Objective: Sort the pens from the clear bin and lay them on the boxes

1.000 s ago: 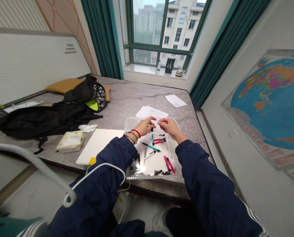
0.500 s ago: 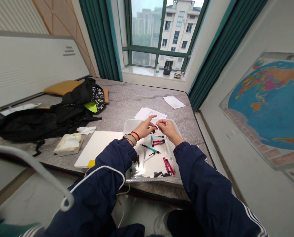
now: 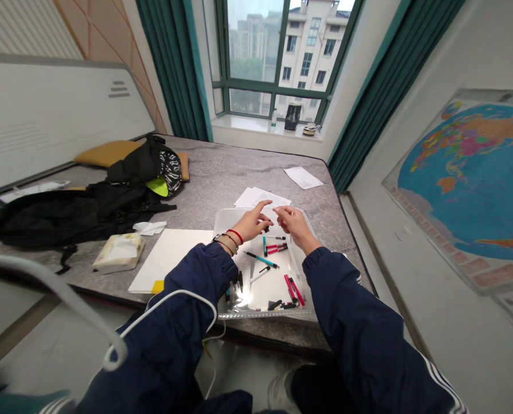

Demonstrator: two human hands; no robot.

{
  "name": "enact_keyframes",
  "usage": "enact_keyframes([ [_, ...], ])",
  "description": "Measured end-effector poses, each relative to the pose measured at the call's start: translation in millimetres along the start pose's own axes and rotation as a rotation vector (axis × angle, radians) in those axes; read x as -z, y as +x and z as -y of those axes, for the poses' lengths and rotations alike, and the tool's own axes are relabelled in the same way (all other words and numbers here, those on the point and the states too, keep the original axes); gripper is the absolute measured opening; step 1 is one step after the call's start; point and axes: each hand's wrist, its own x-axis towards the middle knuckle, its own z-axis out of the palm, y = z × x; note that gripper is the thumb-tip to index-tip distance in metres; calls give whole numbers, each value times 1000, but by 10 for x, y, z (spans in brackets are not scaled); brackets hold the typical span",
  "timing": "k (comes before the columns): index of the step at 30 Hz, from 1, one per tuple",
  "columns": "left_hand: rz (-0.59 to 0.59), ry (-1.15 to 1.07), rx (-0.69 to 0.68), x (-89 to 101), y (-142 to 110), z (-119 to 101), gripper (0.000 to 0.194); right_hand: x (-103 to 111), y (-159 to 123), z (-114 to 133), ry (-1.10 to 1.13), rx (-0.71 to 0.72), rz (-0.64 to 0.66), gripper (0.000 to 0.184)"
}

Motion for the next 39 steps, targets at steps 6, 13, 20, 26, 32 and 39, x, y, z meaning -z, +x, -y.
enact_keyframes([
  [6,160,91,41,-50,9,73,63,26,48,11,417,-78,-18,46],
  [13,268,12,191,-85,-16,28,71,-35,0,33,442,11,-65,43],
  [20,288,-36,241,-77,-53,-88,76,-131,-65,26,388,93,-92,38],
  [26,276,-41,212,-90,-43,-21,75,-151,-89,24,521,67,-61,32],
  [32,251,-2,141,-80,-41,-28,67,-173,-118,35,429,93,-79,36],
  [39,200,43,62,-75,0,4,54,-219,-160,33,377,76,-80,38],
])
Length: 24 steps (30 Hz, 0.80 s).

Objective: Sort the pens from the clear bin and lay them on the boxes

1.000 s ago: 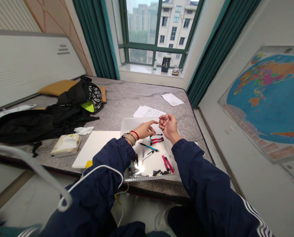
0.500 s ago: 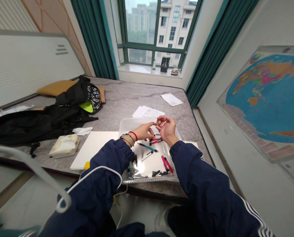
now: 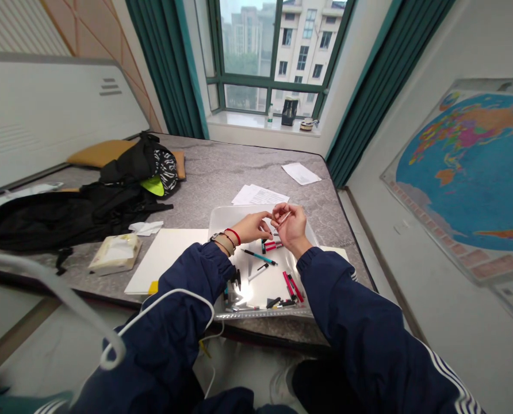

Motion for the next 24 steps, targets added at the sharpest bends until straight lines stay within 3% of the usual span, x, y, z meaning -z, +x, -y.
enact_keyframes([
  [6,-4,-20,-23,9,9,3,48,-17,-31,-1,-55,29,35,28],
  [9,-26,-36,-41,15,14,11,55,3,-4,-24,-106,103,33,29],
  [13,-59,-39,-47,25,15,2,63,60,65,-63,-350,188,-96,35],
  [16,-102,-57,-53,32,12,-19,61,89,88,-95,-501,211,-100,39],
  [21,-160,-80,-89,48,19,-57,58,61,51,-122,-450,110,-42,52],
  [24,-185,-57,-110,59,15,-77,58,18,20,-125,-360,37,-6,51],
])
